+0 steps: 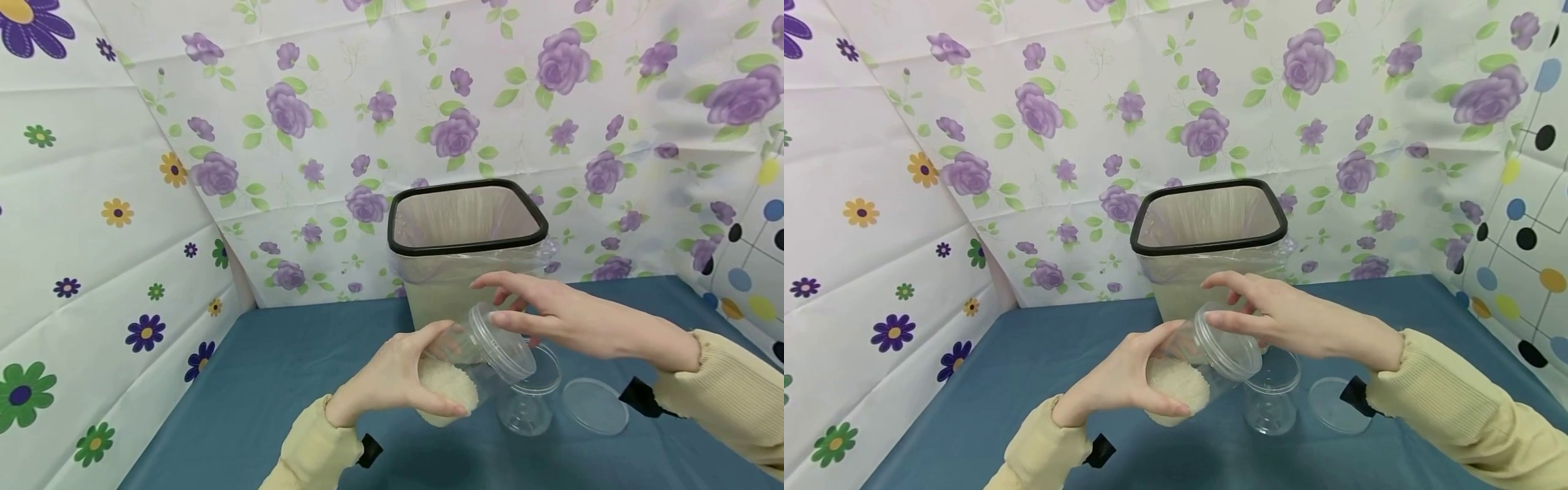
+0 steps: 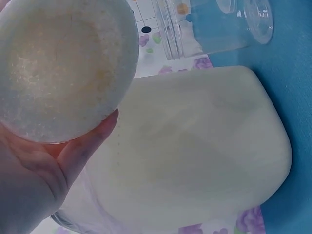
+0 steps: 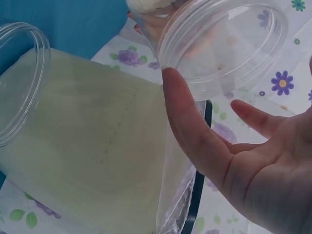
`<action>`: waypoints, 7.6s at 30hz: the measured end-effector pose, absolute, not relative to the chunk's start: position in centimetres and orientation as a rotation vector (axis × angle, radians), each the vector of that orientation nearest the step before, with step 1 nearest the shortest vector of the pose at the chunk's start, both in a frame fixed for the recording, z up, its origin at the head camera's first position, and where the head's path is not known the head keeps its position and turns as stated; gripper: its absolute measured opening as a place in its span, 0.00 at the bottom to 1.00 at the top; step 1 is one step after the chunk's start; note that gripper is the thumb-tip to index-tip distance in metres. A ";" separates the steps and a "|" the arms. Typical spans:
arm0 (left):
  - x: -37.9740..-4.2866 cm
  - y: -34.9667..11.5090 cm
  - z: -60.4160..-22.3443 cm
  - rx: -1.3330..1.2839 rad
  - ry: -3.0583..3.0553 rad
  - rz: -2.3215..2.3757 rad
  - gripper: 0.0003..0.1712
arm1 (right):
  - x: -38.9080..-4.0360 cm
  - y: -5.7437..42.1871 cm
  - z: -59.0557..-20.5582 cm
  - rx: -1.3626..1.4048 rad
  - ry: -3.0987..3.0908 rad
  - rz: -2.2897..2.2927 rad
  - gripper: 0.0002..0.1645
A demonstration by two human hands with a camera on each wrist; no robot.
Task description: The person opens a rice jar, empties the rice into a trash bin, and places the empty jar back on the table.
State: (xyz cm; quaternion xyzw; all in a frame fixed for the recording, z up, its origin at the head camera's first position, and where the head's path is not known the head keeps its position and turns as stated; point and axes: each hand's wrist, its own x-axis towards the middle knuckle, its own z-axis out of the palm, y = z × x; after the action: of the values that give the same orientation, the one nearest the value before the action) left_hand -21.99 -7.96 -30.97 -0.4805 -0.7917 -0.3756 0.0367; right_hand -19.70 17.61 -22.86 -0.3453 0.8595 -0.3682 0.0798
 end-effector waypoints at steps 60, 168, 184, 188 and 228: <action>-21.9 -8.6 -30.5 -1.663 -2.398 -1.306 0.47 | -20.0 17.7 -24.2 -1.710 2.470 -0.905 0.35; -22.1 -9.3 -31.6 -1.318 -2.597 -0.911 0.51 | -20.2 16.6 -25.9 -0.875 2.607 -1.180 0.30; -22.0 -9.1 -31.6 -1.339 -2.551 -0.835 0.51 | -20.4 15.8 -25.5 -0.522 2.310 -1.303 0.35; -22.0 -9.0 -31.6 -1.343 -2.545 -0.833 0.51 | -20.3 15.7 -25.7 -0.557 2.308 -1.306 0.35; -22.0 -9.3 -31.4 -1.309 -2.607 -0.865 0.50 | -20.2 17.0 -25.4 -0.504 2.251 -1.373 0.38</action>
State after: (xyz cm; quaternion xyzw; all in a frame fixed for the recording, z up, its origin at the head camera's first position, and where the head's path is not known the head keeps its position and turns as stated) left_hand -21.97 -9.30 -31.42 -0.4298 -0.8557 -0.2839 0.0496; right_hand -20.19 16.96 -25.36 -0.1829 0.8167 -0.4981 0.2268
